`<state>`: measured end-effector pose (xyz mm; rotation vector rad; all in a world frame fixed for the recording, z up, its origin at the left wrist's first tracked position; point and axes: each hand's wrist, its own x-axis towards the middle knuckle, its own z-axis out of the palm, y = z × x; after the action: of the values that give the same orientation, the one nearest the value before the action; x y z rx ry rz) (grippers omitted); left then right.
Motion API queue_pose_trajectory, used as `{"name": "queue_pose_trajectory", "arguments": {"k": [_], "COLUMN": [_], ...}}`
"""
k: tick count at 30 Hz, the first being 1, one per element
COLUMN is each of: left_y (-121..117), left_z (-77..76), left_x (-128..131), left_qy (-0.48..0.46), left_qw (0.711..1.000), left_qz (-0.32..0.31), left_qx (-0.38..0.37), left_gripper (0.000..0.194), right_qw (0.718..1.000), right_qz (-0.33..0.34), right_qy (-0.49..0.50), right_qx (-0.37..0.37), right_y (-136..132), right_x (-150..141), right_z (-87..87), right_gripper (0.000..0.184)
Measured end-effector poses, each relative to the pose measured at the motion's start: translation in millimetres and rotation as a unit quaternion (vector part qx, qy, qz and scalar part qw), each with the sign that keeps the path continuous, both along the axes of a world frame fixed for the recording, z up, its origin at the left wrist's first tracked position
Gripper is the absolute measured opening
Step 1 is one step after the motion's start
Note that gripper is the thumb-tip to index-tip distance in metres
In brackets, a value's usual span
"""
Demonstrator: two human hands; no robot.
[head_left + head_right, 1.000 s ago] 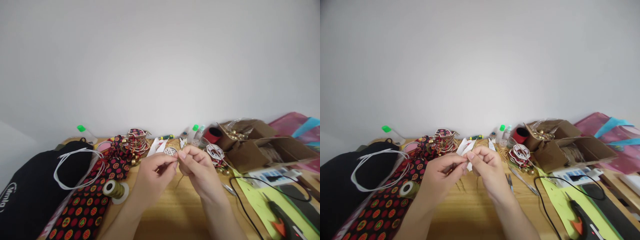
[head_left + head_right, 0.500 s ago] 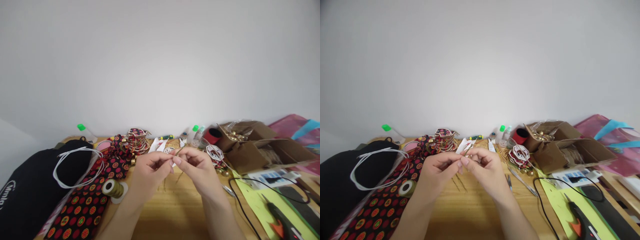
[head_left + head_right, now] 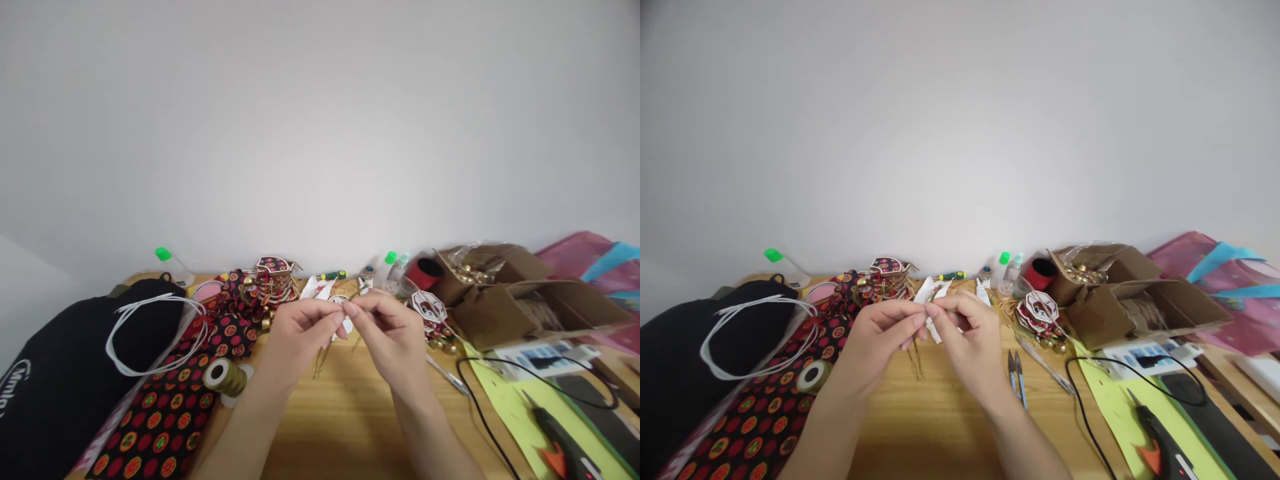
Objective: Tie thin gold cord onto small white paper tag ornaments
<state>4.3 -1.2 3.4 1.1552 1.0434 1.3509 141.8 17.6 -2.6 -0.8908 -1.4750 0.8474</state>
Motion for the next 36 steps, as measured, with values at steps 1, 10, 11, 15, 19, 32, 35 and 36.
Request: {"name": "queue_pose_trajectory", "arguments": {"k": [1, 10, 11, 15, 19, 32, 35, 36], "left_y": [0.1, -0.2, 0.1, 1.1, 0.7, -5.4, -10.4, -12.1], "left_z": [0.0, 5.9, 5.6, 1.5, -0.7, -4.0, -3.6, -3.0], "left_x": [0.4, -0.2, 0.0, 0.1, -2.1, 2.6, 2.7, 3.0], "left_qy": [-0.001, -0.008, -0.011, -0.051, -0.032, 0.25, 0.292, 0.295], "left_qw": [1.0, 0.999, 0.999, 0.995, 0.99, 0.961, 0.946, 0.944], "left_qz": [-0.003, -0.047, -0.051, -0.079, -0.134, -0.029, -0.011, 0.001], "left_qx": [0.001, 0.003, -0.007, -0.035, 0.008, 0.115, 0.14, 0.149], "left_gripper": [0.014, 0.02, 0.02, 0.021, 0.024, 0.017, 0.014, 0.014], "right_qw": [1.0, 0.979, 0.978, 0.974, 0.971, 0.935, 0.935, 0.937], "right_qz": [0.007, 0.097, 0.098, 0.104, 0.126, 0.195, 0.191, 0.187], "right_qy": [0.012, 0.129, 0.133, 0.147, 0.15, 0.211, 0.217, 0.214], "right_qx": [-0.008, -0.122, -0.127, -0.136, -0.135, -0.209, -0.207, -0.201], "right_y": [-0.4, 6.4, 6.9, 7.5, 7.6, 3.7, 3.0, 2.6], "right_x": [0.3, 6.6, 6.9, 6.6, 5.8, 8.0, 9.6, 10.1], "right_z": [-0.3, 3.5, 3.8, 4.1, 4.5, 7.9, 7.4, 6.9], "right_gripper": [0.011, 0.017, 0.018, 0.018, 0.02, 0.028, 0.03, 0.03]}}
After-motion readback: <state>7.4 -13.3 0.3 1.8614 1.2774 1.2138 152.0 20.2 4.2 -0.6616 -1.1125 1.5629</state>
